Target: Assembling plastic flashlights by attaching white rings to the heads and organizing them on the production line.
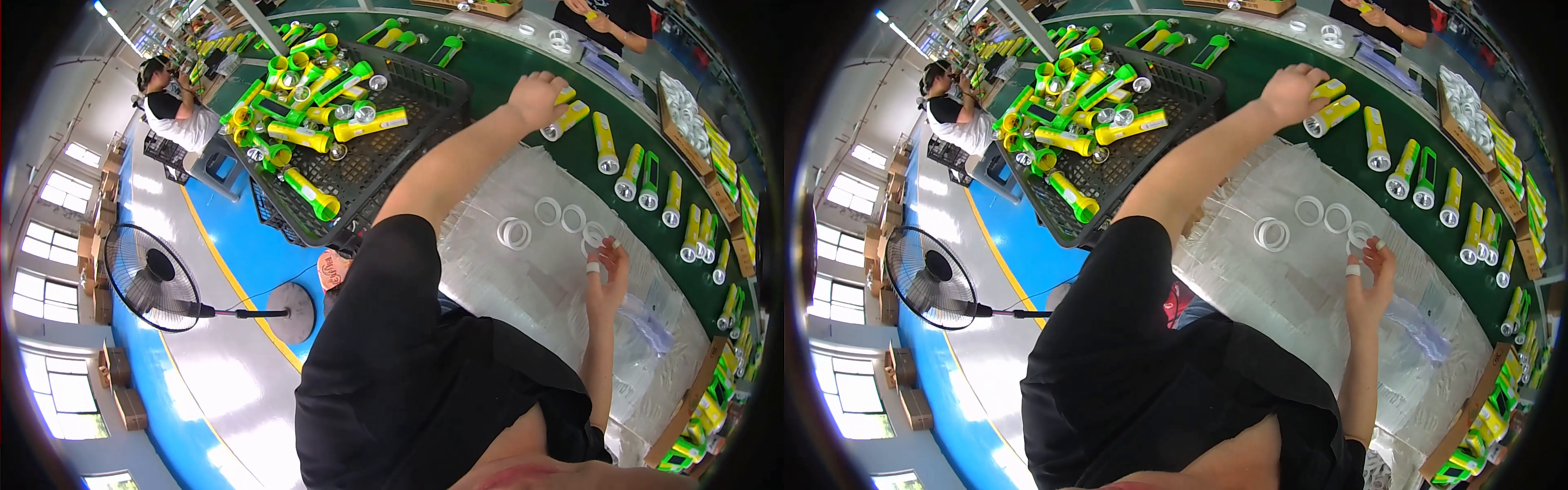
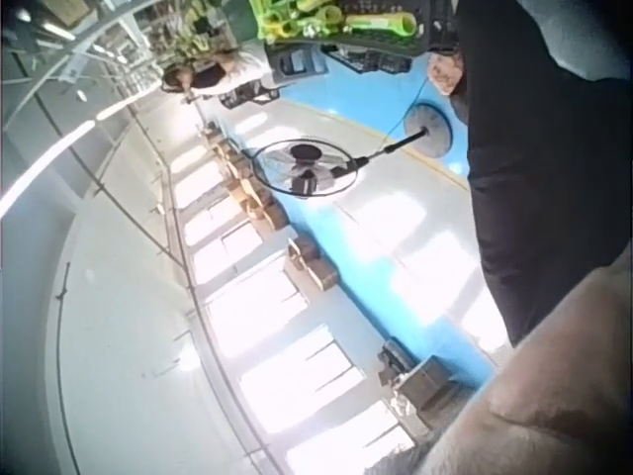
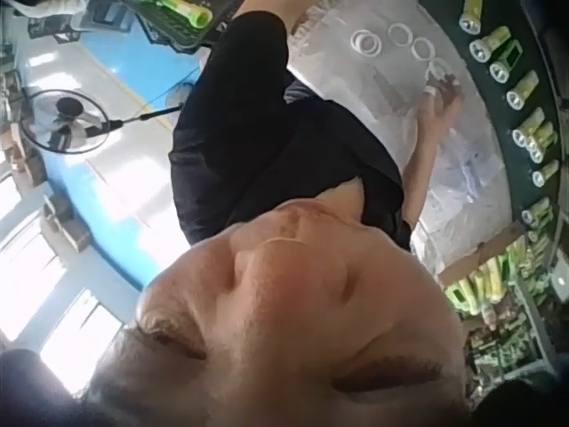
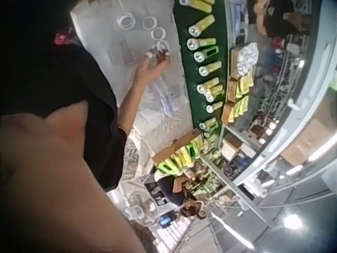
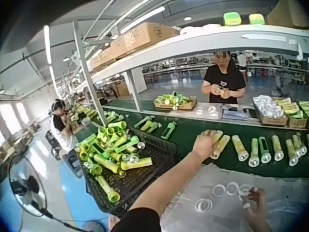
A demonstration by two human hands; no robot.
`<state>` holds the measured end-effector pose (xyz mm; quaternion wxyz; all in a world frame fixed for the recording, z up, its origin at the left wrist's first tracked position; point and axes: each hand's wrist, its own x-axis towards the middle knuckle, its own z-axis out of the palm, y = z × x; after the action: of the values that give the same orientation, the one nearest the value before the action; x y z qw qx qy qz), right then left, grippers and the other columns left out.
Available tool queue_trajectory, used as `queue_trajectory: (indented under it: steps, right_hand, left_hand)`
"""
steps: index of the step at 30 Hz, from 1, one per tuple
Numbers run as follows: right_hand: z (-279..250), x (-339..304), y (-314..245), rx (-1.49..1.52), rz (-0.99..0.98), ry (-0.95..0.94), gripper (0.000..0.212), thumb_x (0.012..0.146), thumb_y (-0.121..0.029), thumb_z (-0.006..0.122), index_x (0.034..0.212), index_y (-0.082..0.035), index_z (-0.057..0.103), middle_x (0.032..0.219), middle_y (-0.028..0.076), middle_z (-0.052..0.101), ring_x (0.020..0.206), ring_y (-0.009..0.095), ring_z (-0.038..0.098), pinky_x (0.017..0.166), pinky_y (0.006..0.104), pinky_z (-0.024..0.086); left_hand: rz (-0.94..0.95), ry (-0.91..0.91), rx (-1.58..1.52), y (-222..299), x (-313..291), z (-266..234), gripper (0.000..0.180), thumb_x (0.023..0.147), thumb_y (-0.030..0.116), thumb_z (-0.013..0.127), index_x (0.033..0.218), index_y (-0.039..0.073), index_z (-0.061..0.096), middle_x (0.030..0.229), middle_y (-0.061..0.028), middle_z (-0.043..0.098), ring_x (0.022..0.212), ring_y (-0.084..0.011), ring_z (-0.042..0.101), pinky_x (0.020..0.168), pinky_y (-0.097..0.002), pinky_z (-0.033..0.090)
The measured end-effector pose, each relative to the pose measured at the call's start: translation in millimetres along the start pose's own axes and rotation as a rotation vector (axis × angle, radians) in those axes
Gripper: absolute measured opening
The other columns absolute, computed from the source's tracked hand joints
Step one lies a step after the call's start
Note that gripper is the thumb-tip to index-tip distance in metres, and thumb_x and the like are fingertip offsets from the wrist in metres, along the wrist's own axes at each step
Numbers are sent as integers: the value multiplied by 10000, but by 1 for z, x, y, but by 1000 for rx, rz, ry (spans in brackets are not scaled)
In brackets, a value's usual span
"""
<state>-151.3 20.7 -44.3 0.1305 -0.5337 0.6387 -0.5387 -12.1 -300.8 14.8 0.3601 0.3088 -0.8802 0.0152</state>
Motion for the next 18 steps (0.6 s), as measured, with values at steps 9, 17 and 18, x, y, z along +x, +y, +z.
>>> queue_trajectory:
  steps: [9, 17, 18]
  right_hand:
    - [58, 58, -63, 121, -287, -234, 318, 849, 12, 634, 1151, -23, 544, 1131, 104, 592, 978, 189, 598, 846, 300, 491]
    - [239, 161, -185, -7, -735, -697, 277, 797, -152, 694, 1002, 2, 588, 1051, 128, 597, 988, 317, 598, 851, 394, 490]
    - [268, 169, -184, -85, -749, -789, 347, 771, -183, 715, 1034, 11, 595, 1082, 131, 596, 1028, 317, 588, 891, 404, 485]
  left_hand:
    - [-445, -427, 586, -217, -141, -260, 410, 701, 172, 711, 1106, 166, 646, 1039, -110, 650, 1031, -309, 618, 857, -442, 509]
    - [-311, -740, 802, -244, -249, -287, 536, 633, 45, 712, 1156, 134, 639, 1227, -98, 501, 1193, -269, 456, 958, -409, 376]
    - [-265, -735, 796, -247, -253, -287, 520, 627, 40, 711, 1134, 131, 640, 1212, -100, 506, 1183, -270, 458, 953, -405, 372]
